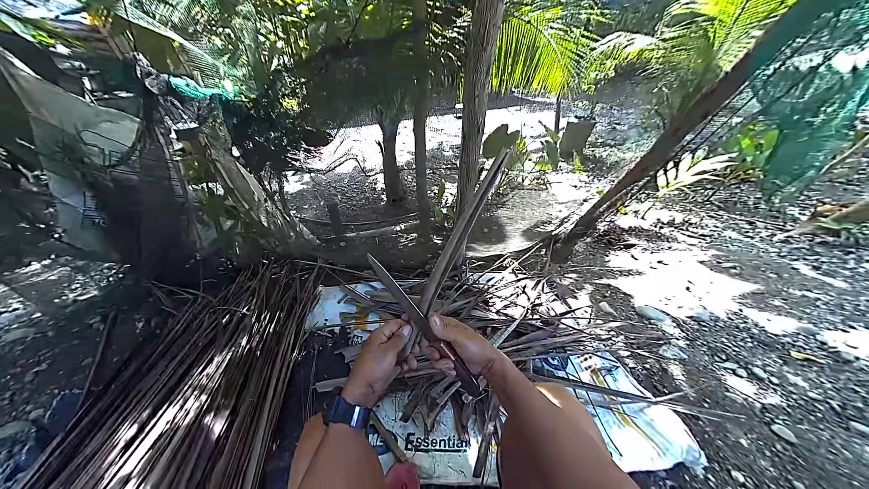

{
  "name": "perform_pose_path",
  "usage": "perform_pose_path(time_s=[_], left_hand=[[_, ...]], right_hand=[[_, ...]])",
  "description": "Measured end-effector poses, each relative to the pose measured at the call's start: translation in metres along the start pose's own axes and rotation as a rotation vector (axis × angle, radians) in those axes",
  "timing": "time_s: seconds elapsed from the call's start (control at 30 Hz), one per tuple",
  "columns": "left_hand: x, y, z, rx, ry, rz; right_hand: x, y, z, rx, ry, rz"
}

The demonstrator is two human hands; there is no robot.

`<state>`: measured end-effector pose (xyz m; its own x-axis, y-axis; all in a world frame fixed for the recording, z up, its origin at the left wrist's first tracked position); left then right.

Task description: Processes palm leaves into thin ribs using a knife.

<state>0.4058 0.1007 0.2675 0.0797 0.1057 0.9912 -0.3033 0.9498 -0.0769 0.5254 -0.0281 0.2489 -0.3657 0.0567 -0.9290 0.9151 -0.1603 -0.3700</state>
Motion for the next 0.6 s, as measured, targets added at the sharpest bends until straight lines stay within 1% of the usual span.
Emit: perform_pose_path(time_s=[0.1, 0.17, 0.23, 0.33, 0.4, 0.47, 0.6], left_hand=[[0.0032, -0.0012, 0.0002, 0.089, 0.014, -0.169], [0.0048, -0.0020, 0.0003, 0.115, 0.026, -0.261], [0.0038, -0.0034, 0.0000, 0.099, 0.019, -0.200], [0.0021, -0.0063, -0.0008, 0.006, 0.046, 0.008], [0.0006, -0.0059, -0.0018, -0.034, 0.054, 0.086], [-0.0008, -0.0055, -0.0021, -0.015, 0.033, 0.107], [0.0002, -0.0043, -0.0024, 0.082, -0.009, 0.011]], right_hand=[[-0.0040, 0.0022, 0.0031, 0.078, -0.003, -0.043], [-0.0082, 0.0032, 0.0052, 0.138, -0.015, -0.087], [-0.0103, 0.0041, 0.0061, 0.140, -0.011, -0.103], [-0.0083, 0.0053, 0.0050, 0.073, 0.020, -0.103], [-0.0058, 0.0058, 0.0034, 0.025, 0.038, -0.095], [-0.0049, 0.0055, 0.0038, 0.009, 0.042, -0.091], [-0.0036, 0.0015, 0.0046, 0.057, 0.002, -0.091]])
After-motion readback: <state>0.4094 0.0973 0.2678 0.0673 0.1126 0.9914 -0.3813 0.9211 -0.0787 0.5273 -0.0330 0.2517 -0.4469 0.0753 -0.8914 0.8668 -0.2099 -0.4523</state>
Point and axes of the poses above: each hand's wrist, its own z-axis away from the middle knuckle, its own y-axis out of the back of the hand, x = y × z, the point moved 2 cm from there along -z, towards the middle knuckle, and after that the axes turned 1 degree about y, right-handed, at the moved point
